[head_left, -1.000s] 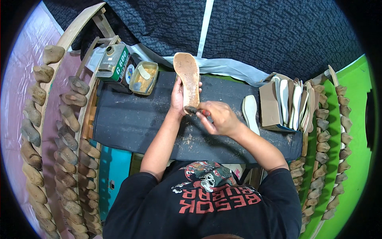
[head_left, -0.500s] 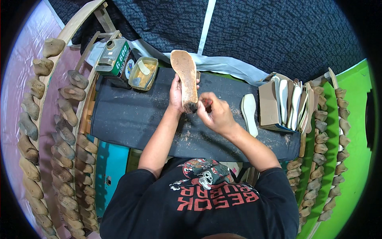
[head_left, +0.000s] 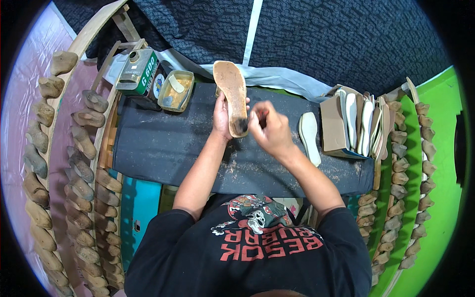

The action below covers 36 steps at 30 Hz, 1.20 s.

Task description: Applying adhesive or glue to shoe insoles using a brush in a manufacturing workshop.

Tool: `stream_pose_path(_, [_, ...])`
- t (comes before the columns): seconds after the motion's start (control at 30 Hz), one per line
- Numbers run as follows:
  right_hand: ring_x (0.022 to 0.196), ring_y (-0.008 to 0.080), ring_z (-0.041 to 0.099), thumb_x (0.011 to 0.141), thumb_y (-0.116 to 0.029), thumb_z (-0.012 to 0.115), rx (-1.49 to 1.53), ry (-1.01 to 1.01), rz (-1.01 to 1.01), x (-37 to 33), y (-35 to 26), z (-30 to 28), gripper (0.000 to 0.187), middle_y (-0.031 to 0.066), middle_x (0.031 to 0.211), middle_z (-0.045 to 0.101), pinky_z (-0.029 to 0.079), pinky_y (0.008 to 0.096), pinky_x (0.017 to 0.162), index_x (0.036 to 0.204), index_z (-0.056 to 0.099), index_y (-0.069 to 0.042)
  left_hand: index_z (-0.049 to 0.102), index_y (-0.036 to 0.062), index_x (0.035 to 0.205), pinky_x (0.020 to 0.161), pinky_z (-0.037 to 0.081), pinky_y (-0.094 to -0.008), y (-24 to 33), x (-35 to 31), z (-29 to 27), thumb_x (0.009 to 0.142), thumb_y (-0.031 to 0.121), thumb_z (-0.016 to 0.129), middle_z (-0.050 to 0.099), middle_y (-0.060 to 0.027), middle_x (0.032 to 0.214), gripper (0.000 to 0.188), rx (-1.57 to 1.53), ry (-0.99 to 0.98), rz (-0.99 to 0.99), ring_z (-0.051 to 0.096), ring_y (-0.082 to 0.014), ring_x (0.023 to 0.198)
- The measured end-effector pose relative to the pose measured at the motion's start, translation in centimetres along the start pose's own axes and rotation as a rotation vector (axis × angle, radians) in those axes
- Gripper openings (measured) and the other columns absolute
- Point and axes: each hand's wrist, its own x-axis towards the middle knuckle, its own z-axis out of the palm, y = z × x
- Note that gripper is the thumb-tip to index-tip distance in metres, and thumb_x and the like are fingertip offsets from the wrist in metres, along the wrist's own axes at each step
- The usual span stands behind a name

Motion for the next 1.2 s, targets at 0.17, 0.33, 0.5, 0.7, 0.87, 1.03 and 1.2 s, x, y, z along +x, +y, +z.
stream_pose_path(0.17, [0.055,0.0147,0.063,0.095,-0.004,0.064,-0.024,0.146,0.0,2.9,1.4,0.2,0.008,0.01,0.067,0.063,0.049,0.0304,0.053,0.099,0.059,0.0,0.051,0.0109,0.146,0.109,0.046,-0.0419,-1.4,-0.6,1.6,0.11,0.049,0.034,0.061,-0.0056,0.138,0.055,-0.064,-0.049,0.011,0.061,-0.0235,0.124])
stream_pose_path(0.33, [0.057,0.0135,0.064,0.095,-0.005,0.065,-0.004,0.042,0.003,-0.6,-0.2,0.2,0.008,0.0092,0.067,0.063,0.049,0.0297,0.054,0.099,0.059,-0.001,0.057,0.0078,0.135,0.082,0.062,-0.04,-0.5,-0.1,0.6,0.109,0.053,0.03,0.072,-0.0154,0.107,0.059,-0.006,-0.023,0.052,0.073,-0.0266,0.087])
stream_pose_path(0.5, [0.059,0.0273,0.069,0.093,-0.007,0.066,-0.01,0.123,0.024,0.8,0.8,-0.2,0.012,0.0143,0.068,0.064,0.053,0.0372,0.056,0.1,0.058,-0.001,0.057,0.008,0.136,0.093,0.058,-0.04,-1.4,-0.8,3.2,0.109,0.052,0.03,0.072,-0.0138,0.112,0.058,-0.084,-0.04,0.017,0.072,-0.0255,0.099])
stream_pose_path(0.7, [0.057,0.0279,0.068,0.093,-0.005,0.065,0.027,0.166,0.048,0.9,0.5,-0.3,0.011,0.0144,0.068,0.063,0.052,0.0369,0.055,0.099,0.058,-0.001,0.052,0.0087,0.144,0.105,0.053,-0.0466,-2.0,-0.2,2.5,0.11,0.048,0.029,0.066,-0.0156,0.13,0.057,-0.145,-0.085,0.003,0.067,-0.0298,0.115])
stream_pose_path(0.87, [0.057,0.027,0.068,0.091,-0.005,0.066,0.006,0.061,0.086,-1.8,-1.2,-0.7,0.011,0.0138,0.065,0.062,0.052,0.0365,0.055,0.097,0.058,-0.001,0.058,0.007,0.133,0.077,0.063,-0.0373,-0.8,-0.1,1.4,0.109,0.054,0.029,0.074,-0.0177,0.105,0.06,0.034,-0.045,0.056,0.074,-0.0249,0.084])
stream_pose_path(1.03, [0.061,0.0245,0.07,0.093,-0.007,0.067,0.007,0.165,0.062,0.5,0.2,-0.9,0.013,0.0146,0.07,0.065,0.053,0.0359,0.057,0.101,0.06,0.0,0.056,0.0075,0.138,0.095,0.057,-0.0395,-1.7,-0.6,3.3,0.11,0.051,0.03,0.071,-0.0137,0.118,0.058,-0.035,-0.07,0.048,0.071,-0.0242,0.103])
stream_pose_path(1.2, [0.065,0.0263,0.072,0.095,-0.008,0.066,0.045,0.201,0.065,1.3,0.7,-0.9,0.014,0.0168,0.075,0.068,0.054,0.0362,0.059,0.104,0.06,0.002,0.053,0.0084,0.143,0.104,0.051,-0.0403,-2.3,-0.7,3.7,0.11,0.05,0.031,0.067,-0.0096,0.128,0.058,-0.096,-0.05,0.0,0.065,-0.0231,0.116])
